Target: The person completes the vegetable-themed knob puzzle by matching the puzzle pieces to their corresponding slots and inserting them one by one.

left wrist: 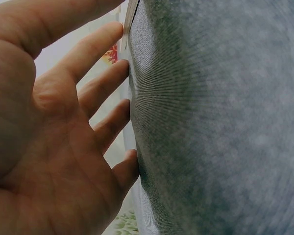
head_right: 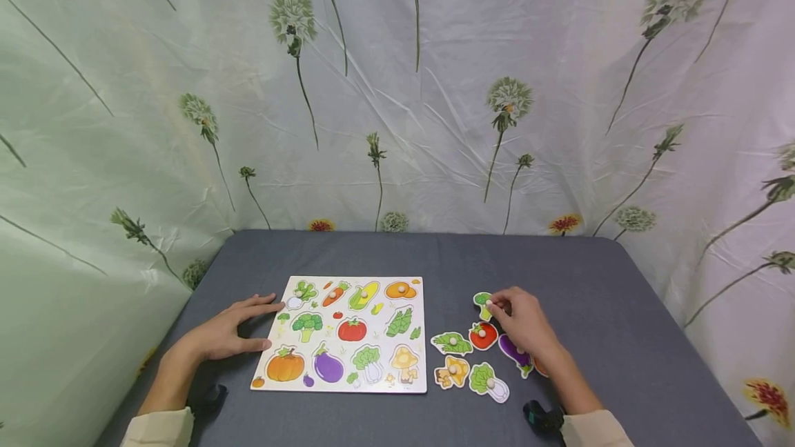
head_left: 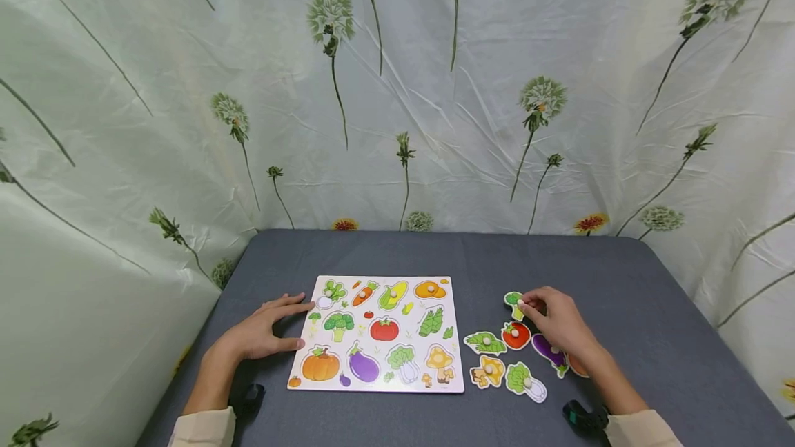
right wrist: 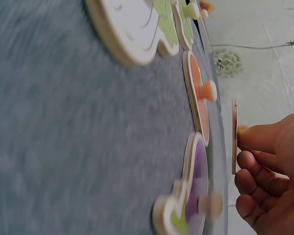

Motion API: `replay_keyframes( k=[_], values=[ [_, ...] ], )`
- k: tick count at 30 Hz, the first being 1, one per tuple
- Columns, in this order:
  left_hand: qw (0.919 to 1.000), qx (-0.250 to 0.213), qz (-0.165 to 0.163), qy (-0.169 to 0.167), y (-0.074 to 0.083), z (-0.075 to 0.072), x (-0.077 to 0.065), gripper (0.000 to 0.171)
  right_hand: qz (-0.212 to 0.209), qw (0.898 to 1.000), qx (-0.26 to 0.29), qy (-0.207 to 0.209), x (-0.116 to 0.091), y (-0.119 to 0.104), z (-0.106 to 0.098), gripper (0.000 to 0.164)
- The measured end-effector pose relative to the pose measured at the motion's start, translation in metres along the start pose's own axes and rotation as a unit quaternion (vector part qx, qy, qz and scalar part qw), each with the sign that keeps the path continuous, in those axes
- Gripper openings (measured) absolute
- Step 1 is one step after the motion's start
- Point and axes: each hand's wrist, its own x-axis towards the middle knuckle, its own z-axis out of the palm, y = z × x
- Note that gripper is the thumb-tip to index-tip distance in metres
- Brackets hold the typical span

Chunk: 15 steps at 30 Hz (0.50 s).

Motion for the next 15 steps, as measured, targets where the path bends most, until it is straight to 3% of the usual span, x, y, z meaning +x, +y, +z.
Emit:
replay_keyframes(
  k=[15],
  values=[
    [1.0,0.001,0.007,0.001,-0.001,0.0,0.0,0.077,-0.003,0.999,0.016,-0.028,0.014,-0.029,0.019,0.012]
  ],
)
